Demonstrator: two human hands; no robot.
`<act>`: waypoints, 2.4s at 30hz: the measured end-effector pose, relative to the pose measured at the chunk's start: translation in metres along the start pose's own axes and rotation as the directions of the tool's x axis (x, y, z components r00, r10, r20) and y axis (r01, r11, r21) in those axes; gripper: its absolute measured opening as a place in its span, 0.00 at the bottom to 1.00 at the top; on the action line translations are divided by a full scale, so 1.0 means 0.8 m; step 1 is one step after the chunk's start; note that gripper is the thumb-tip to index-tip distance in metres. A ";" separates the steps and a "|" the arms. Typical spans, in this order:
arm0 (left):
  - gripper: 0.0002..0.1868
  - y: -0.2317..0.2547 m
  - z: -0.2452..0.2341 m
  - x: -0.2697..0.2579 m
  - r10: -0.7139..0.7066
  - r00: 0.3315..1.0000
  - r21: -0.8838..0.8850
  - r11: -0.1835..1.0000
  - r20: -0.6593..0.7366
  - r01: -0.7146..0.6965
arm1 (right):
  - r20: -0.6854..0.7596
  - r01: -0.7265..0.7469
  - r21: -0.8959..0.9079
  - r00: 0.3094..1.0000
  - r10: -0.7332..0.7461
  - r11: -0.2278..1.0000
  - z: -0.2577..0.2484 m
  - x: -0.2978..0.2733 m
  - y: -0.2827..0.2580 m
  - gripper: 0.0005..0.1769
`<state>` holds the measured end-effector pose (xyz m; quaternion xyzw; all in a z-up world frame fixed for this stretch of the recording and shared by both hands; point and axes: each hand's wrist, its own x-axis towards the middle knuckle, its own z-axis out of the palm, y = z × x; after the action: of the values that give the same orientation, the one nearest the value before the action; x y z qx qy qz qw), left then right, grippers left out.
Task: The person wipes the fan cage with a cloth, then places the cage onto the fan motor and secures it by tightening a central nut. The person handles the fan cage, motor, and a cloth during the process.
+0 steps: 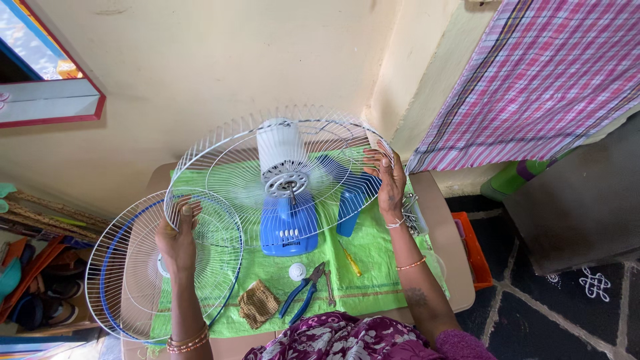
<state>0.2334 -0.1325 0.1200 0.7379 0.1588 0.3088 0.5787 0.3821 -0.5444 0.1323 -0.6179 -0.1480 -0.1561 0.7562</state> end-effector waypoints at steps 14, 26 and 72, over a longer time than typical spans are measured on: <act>0.19 -0.128 0.031 -0.059 -0.465 0.868 -0.158 0.857 0.177 0.491 | 0.239 0.363 -0.339 0.925 -0.294 0.868 0.046 0.029 -0.098 0.18; 0.23 -0.065 0.021 -0.039 -0.385 0.915 -0.042 0.919 0.125 0.392 | 0.231 0.391 -0.348 0.917 -0.327 0.852 0.051 0.040 -0.111 0.16; 0.23 -0.062 0.024 -0.001 -0.403 0.894 0.009 0.912 0.197 0.409 | 0.235 0.366 -0.399 0.927 -0.291 0.841 0.070 0.080 -0.122 0.16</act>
<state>0.2516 -0.1337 0.0699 0.7055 0.2467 0.1102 0.6551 0.3978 -0.5109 0.2561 -0.7471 -0.2755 -0.2609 0.5457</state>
